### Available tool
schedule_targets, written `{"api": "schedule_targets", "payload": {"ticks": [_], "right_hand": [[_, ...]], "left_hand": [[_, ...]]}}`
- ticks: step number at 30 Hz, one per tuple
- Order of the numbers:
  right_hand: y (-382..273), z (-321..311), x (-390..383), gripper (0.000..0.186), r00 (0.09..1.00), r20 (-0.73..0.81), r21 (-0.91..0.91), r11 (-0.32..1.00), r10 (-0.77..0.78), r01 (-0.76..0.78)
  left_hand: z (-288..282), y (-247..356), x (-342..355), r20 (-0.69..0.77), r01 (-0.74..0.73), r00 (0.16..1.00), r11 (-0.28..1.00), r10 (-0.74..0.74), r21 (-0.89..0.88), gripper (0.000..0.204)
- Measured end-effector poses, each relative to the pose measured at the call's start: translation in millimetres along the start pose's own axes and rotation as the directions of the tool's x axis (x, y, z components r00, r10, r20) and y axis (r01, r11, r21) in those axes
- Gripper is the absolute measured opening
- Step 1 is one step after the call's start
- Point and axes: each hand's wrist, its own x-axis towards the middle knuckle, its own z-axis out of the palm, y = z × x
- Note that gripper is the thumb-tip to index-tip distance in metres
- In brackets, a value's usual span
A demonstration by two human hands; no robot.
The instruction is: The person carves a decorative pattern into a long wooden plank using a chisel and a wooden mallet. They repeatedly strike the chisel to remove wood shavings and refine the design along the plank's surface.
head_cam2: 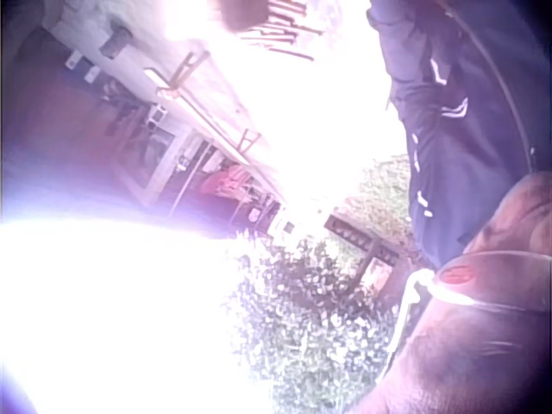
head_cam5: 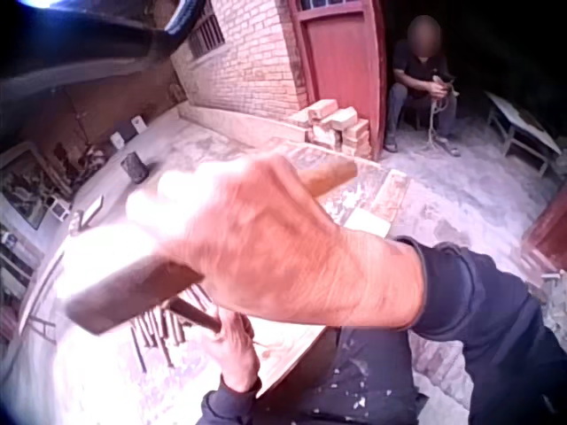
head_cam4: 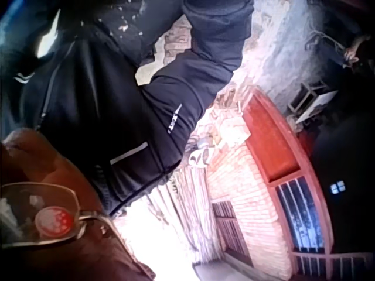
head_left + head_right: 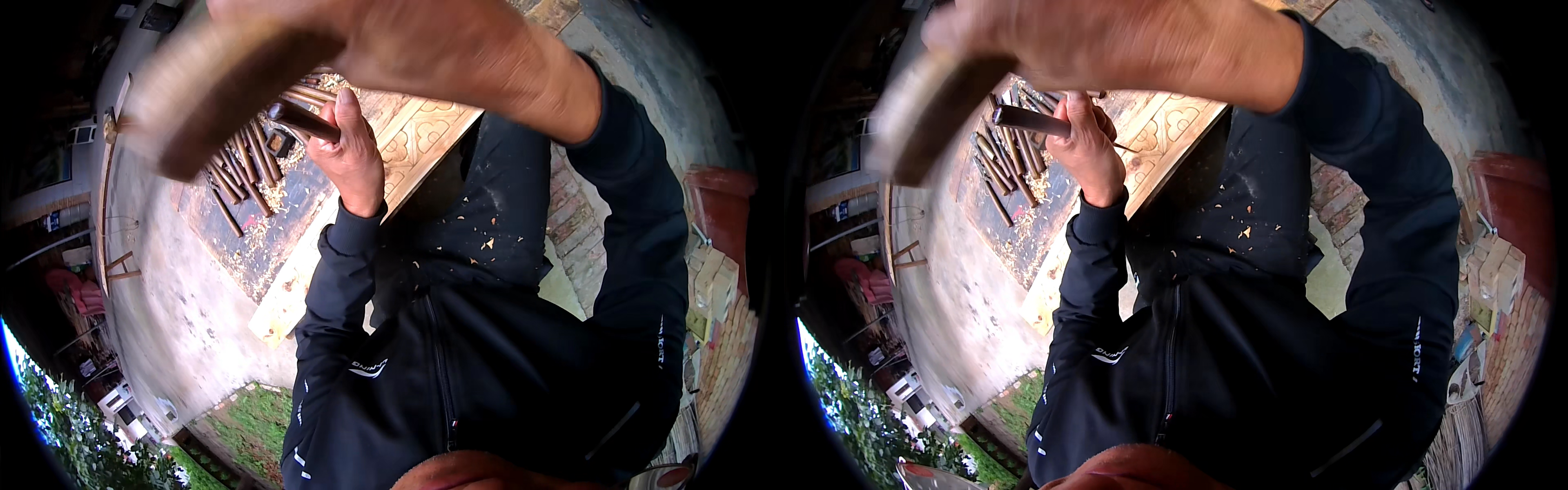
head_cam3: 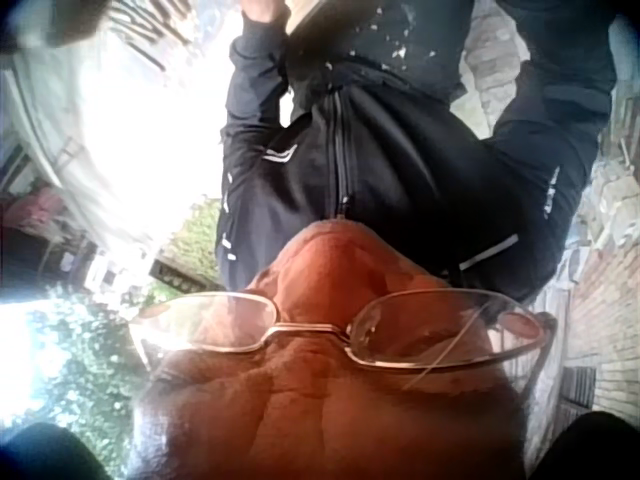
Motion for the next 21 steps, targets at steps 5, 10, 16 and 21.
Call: {"api": "schedule_targets", "payload": {"ticks": [5, 10, 16, 21], "right_hand": [[4.0, 1.2, -14.9, 0.024, 0.994, 0.103, -0.150, 0.987, -0.039, 0.054], [-8.7, -18.2, -43.1, 0.049, 0.985, 0.063, 0.016, 0.987, 0.159, -0.160], [-1.8, -17.0, -69.0, 0.052, 0.921, 0.114, 0.184, 0.903, 0.372, -0.388], [-0.8, -13.9, -80.4, 0.052, 0.886, 0.158, 0.230, 0.856, 0.436, -0.463]], "left_hand": [[-2.8, 10.4, -0.6, 0.211, 0.123, 0.971, 0.992, -0.112, -0.038, 0.037], [-39.9, 11.4, 25.8, 0.506, 0.363, 0.849, 0.862, -0.150, -0.355, 0.055], [-40.6, 12.6, 21.2, 0.251, 0.233, 0.961, 0.831, -0.117, -0.505, 0.057], [-28.5, 12.0, 11.5, 0.180, 0.181, 0.978, 0.854, -0.105, -0.488, 0.053]]}}
